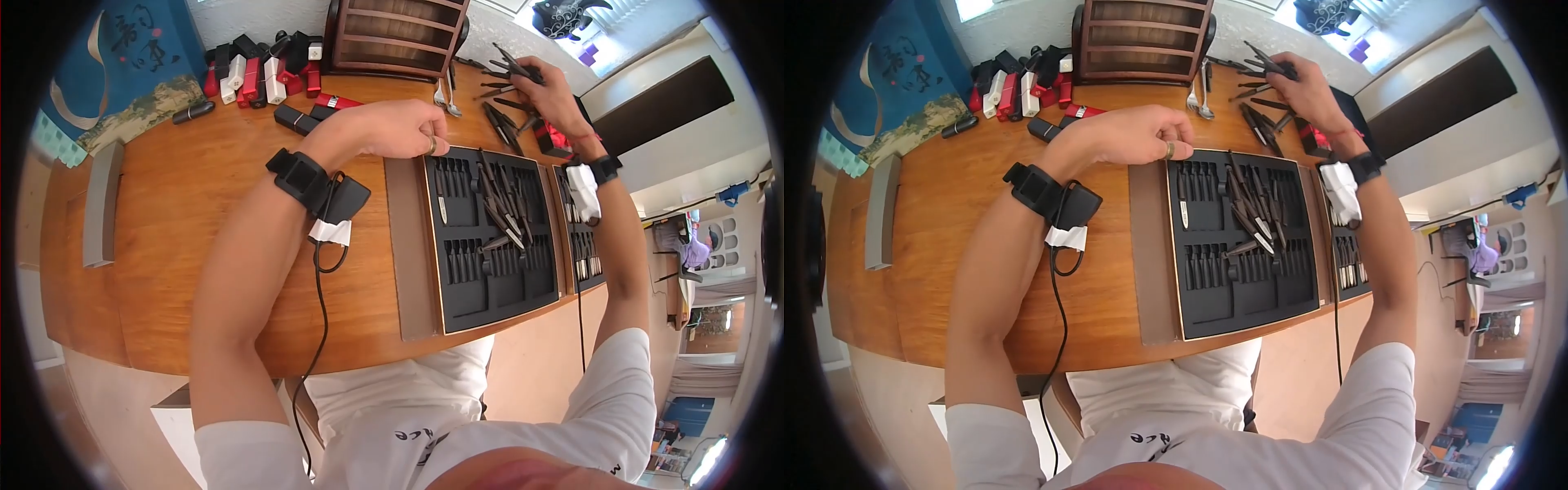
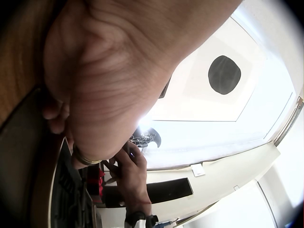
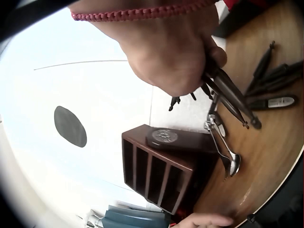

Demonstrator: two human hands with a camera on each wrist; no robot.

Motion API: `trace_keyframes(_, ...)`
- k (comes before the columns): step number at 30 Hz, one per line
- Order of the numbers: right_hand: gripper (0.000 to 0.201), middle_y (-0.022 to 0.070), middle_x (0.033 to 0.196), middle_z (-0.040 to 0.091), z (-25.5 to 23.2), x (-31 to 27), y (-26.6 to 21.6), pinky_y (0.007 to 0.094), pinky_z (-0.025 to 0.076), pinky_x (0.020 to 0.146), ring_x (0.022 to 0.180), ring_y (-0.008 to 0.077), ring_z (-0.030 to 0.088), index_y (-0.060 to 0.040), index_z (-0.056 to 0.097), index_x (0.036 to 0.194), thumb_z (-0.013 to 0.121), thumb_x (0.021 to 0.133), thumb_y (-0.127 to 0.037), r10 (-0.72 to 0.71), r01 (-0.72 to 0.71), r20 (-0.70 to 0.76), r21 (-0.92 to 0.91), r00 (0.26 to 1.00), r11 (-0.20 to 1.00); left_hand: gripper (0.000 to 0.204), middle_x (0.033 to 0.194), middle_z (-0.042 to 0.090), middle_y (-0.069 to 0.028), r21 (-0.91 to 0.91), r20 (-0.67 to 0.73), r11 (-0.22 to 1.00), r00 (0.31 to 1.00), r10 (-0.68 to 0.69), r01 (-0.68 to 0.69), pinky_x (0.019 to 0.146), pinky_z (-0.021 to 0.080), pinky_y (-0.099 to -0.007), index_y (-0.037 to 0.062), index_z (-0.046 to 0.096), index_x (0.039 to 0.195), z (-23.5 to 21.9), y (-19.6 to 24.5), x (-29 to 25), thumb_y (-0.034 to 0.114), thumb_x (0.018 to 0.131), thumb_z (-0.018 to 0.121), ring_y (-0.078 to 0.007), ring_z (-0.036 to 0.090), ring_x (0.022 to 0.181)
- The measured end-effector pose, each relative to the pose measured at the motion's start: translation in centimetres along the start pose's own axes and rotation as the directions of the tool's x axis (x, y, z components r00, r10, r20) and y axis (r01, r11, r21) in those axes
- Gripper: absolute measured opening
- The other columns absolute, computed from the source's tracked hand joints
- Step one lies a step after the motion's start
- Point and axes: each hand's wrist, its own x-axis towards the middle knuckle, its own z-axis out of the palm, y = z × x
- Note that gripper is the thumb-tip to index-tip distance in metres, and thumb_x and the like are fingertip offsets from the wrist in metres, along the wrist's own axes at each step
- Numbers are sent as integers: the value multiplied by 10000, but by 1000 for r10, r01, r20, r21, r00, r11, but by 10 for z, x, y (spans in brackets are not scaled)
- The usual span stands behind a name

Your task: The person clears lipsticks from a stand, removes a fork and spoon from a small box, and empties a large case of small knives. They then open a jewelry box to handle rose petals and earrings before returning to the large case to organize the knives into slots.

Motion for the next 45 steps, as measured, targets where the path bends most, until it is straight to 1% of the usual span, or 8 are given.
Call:
trace_keyframes(12,245,-46,789,648,3,-135,-83,220,407,552,626,22,538,-51,733,1262,769,1040,-147,218,-224,49,264,975,938,350,1074,735,-57,19,-39,996,996,85,-85,889,500,-339,51,707,1281,4,-8,3,336,1078,721,-170,632,1004)
trace_keyframes(16,272,-30,885,688,1,-150,-88,227,423,558,655,33,579,-50,732,1271,778,1034,-176,253,-274,187,101,949,956,344,1104,740,-67,-4,-29,999,999,41,-42,931,501,-367,53,722,1259,5,-6,3,340,1071,718,-195,648,1051)
trace_keyframes(21,393,23,963,701,-25,-159,-77,252,511,682,779,57,602,-8,712,1304,833,1000,-226,119,-73,413,-125,903,989,358,1132,740,-88,14,-35,1000,999,18,-17,990,503,-399,57,737,1252,3,-2,0,358,1060,718,-235,668,1119)
trace_keyframes(25,413,29,965,709,-38,-163,-90,251,527,704,807,62,622,-4,706,1318,841,991,-216,15,-18,426,4,905,1000,375,1153,746,-94,7,-19,1000,1000,15,-14,991,505,-397,56,727,1270,2,-1,0,369,1063,721,-238,667,1119)
trace_keyframes(31,309,67,935,744,-38,-107,-91,315,571,781,842,156,684,-4,743,1203,722,1064,-278,368,-333,264,-168,892,928,377,1164,751,-91,9,-13,1000,1000,3,-3,978,508,-386,56,711,1291,1,1,0,360,1068,722,-230,666,1108)
trace_keyframes(33,300,112,948,748,-22,-76,-47,370,589,822,861,262,704,-30,753,1177,704,1054,-299,38,25,177,-343,984,939,368,1152,751,-87,16,-14,1000,1000,-2,2,958,512,-381,55,710,1284,2,0,0,353,1068,723,-221,664,1089)
trace_keyframes(37,311,164,1066,760,26,-16,0,458,607,888,988,393,748,-66,724,1275,684,1028,-249,-352,366,138,-554,926,747,311,1058,741,-67,-71,2,997,999,44,-44,867,510,-353,47,704,1240,4,-12,7,304,1067,728,-181,641,984)
trace_keyframes(45,189,179,1045,773,73,73,22,495,631,798,986,413,776,-41,710,1110,662,969,-158,-353,333,152,-776,923,535,316,856,540,36,-70,65,997,997,33,-28,750,422,-296,14,662,1277,-2,-4,4,263,1089,715,-98,499,825)
